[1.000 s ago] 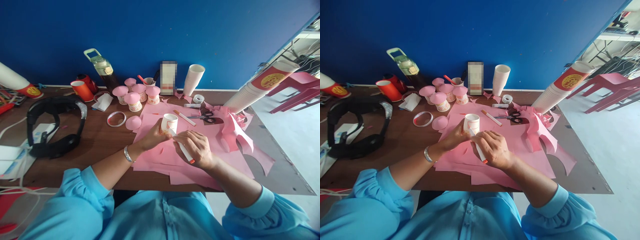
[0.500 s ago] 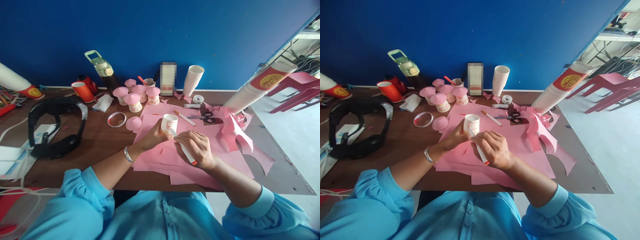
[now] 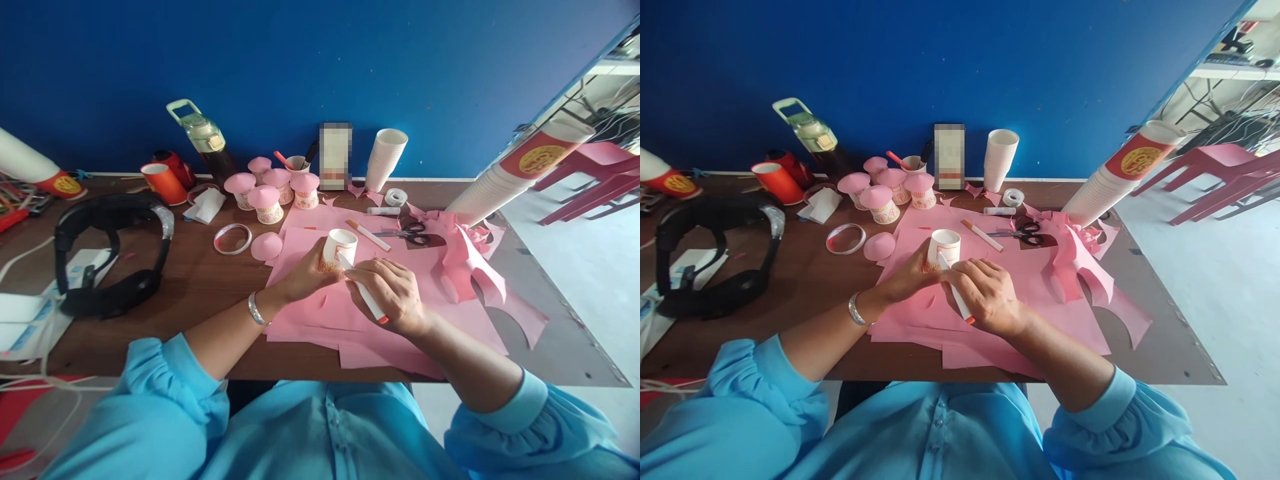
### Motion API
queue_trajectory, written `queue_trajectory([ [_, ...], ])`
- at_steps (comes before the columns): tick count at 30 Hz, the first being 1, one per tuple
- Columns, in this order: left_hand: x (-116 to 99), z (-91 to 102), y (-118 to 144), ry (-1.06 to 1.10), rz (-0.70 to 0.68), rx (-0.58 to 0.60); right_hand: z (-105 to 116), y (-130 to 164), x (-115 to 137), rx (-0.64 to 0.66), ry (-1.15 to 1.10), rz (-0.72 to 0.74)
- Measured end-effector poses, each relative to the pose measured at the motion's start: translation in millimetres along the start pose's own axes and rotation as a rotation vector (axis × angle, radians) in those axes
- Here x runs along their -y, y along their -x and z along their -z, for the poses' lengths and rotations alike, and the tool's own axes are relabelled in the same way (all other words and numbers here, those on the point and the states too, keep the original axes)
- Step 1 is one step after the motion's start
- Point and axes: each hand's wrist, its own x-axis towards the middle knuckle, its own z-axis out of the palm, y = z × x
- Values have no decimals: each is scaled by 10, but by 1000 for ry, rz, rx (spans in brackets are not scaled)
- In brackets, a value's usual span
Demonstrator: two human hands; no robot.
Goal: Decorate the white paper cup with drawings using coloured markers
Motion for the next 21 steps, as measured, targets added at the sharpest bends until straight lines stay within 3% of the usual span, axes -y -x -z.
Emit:
queue_trajectory([
  [10, 102, 44, -17, 45, -27, -10, -6, 9, 18, -12, -9, -22],
  [21, -19, 19, -3, 29, 9, -15, -10, 1, 39, -14, -16, -26],
])
